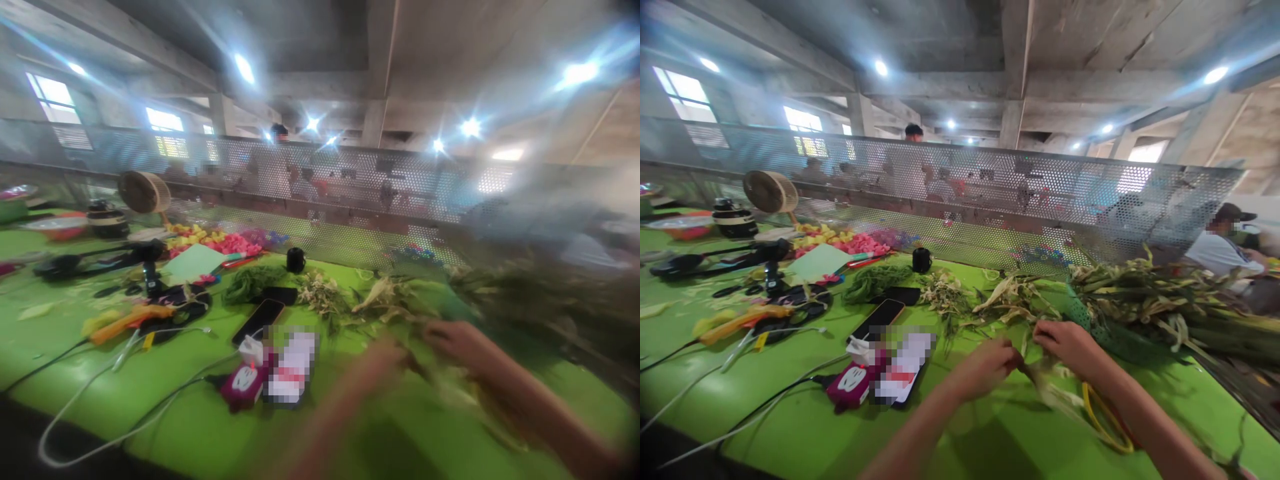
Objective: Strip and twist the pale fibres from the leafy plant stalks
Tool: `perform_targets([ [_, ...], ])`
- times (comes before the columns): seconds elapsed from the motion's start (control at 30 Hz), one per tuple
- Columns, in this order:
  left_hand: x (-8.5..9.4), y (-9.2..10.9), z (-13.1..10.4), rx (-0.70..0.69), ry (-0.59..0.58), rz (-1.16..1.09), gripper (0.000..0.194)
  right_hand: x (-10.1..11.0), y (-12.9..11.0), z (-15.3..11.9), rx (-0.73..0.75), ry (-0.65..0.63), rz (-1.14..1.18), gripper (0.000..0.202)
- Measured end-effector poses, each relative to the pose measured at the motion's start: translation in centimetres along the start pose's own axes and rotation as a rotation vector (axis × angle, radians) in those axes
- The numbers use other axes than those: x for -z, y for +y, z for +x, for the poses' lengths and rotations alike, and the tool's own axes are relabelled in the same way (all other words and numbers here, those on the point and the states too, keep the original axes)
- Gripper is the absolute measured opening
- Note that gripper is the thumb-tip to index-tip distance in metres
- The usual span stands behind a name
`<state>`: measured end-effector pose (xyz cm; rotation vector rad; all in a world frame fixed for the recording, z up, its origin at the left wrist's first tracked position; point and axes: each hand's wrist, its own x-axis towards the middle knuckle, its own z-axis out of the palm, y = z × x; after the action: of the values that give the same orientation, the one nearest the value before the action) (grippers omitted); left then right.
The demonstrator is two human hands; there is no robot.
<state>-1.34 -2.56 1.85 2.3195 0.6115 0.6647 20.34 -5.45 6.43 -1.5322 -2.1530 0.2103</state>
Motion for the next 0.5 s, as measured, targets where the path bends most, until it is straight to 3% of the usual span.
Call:
perform_targets([
  [0.1, 0.4, 0.7, -0.1, 0.0, -0.041, -0.239, 0.021, 0.8, 0.8, 0.2, -0.083, -0.111, 0.183, 0.025],
  [0.3, 0.7, -0.1, -0.2, 0.221, 0.082, -0.709, 0.026, -1.8, 2.0, -1.7, -0.15, -0.01, 0.314, 0.039],
  [0.37, 0.2, -1.0, 0.1, 0.257, 0.183, -0.78, 0.025, -3.2, 1.7, -2.7, -0.147, -0.002, 0.315, 0.035],
  [0.5, -0.8, -2.2, 1.0, 0.322, 0.306, -0.739, 0.016, -4.9, -0.8, -3.8, -0.025, 0.2, 0.157, 0.025],
])
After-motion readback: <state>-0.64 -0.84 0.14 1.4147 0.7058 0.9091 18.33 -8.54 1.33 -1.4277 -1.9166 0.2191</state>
